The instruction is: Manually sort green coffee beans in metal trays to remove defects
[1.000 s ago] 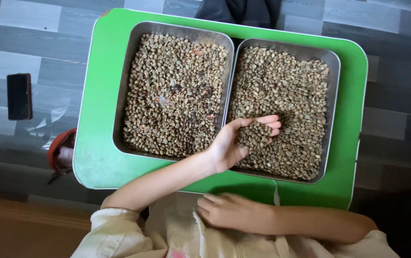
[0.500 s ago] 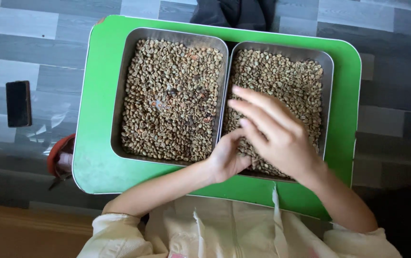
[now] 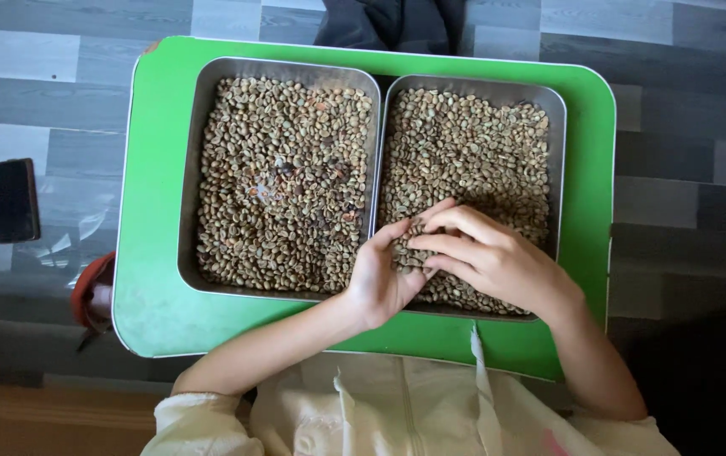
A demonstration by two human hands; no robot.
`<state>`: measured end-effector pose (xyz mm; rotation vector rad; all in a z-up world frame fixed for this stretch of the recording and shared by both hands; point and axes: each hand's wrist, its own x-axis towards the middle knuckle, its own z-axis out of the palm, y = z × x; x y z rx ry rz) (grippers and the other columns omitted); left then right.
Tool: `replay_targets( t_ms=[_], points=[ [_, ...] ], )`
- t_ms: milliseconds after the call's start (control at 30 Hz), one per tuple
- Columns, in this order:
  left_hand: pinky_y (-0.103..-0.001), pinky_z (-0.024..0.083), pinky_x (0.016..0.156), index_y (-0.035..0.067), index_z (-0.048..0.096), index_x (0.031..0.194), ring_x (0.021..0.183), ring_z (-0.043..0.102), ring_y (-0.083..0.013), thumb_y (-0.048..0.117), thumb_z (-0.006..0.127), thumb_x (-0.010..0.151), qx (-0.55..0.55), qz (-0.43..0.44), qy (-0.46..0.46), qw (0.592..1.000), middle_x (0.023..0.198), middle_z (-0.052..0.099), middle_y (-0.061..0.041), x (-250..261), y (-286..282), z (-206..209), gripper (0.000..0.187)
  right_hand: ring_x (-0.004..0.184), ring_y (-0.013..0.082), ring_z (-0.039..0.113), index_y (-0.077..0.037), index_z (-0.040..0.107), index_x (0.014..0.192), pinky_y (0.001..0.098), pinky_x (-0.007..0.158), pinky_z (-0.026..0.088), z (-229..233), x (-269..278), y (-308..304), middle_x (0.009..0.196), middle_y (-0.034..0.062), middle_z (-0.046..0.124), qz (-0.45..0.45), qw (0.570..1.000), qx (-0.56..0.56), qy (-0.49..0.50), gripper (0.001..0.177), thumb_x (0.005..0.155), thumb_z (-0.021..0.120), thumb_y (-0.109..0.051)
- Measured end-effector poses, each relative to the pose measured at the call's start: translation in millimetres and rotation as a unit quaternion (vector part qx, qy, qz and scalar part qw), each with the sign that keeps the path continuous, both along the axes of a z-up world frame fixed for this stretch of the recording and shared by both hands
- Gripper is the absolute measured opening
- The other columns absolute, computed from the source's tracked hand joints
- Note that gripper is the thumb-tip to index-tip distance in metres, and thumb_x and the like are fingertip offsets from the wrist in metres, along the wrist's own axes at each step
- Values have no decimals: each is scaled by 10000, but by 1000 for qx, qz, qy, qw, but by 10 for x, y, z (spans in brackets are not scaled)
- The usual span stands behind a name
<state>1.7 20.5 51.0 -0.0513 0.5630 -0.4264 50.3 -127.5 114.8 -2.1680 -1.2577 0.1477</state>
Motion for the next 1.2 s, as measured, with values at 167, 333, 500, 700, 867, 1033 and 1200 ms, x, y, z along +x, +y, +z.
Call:
replay_targets(
  t_ms=[167,333,500,700,867,1033,1200],
  points=[
    [-309,567,851,-32,618,1281,946,659,-167,190,533,998,36,-1,-9,999,1135,663,-126,-59,-15,-418,369,985,225,682,-40,721,1093,339,878,580,-38,-3,-17,1073,91,680,-43,999,22,-10,189,913,661,-50],
    [-370,548,922,2,607,1271,1035,635,-223,201,575,986,86,-14,1,996,1221,640,-156,-42,20,-171,348,998,200,683,-45,715,1118,318,905,564,-224,55,-166,1084,83,703,-95,994,60,-5,187,947,640,-61],
    [-404,346,1194,-26,388,1539,1453,413,-325,247,321,1036,87,-31,-164,982,1574,388,-265,-50,32,-375,576,956,229,675,-35,704,1057,361,898,554,-307,112,-253,1000,94,692,-127,990,62,1,127,980,615,-85],
    [-405,349,1201,-27,390,1536,1459,399,-319,265,353,1020,69,-19,-178,981,1582,393,-224,-47,34,-259,593,939,244,665,-42,678,1020,384,885,545,-343,120,-320,983,95,688,-143,988,66,7,116,957,657,-138],
    [-417,383,1184,-22,398,1537,1428,439,-335,272,351,1024,53,-19,-167,984,1561,417,-235,-53,34,-310,593,961,259,658,-31,690,1030,382,863,549,-130,131,-289,1007,115,688,-117,992,42,0,121,911,672,-40],
    [-424,398,1173,-24,407,1531,1420,451,-340,275,367,1018,57,-20,-160,985,1548,433,-241,-58,30,-370,595,1006,271,634,-14,691,1067,390,877,542,-2,153,-217,1066,132,663,-91,995,30,-22,169,909,634,3],
    [-435,408,1164,-9,432,1524,1394,467,-363,287,368,1020,66,-35,-143,987,1533,433,-273,-65,44,-365,588,970,255,673,-13,720,1063,391,857,570,-58,163,-231,1075,122,677,-69,997,6,-18,185,890,658,9]
  ],
)
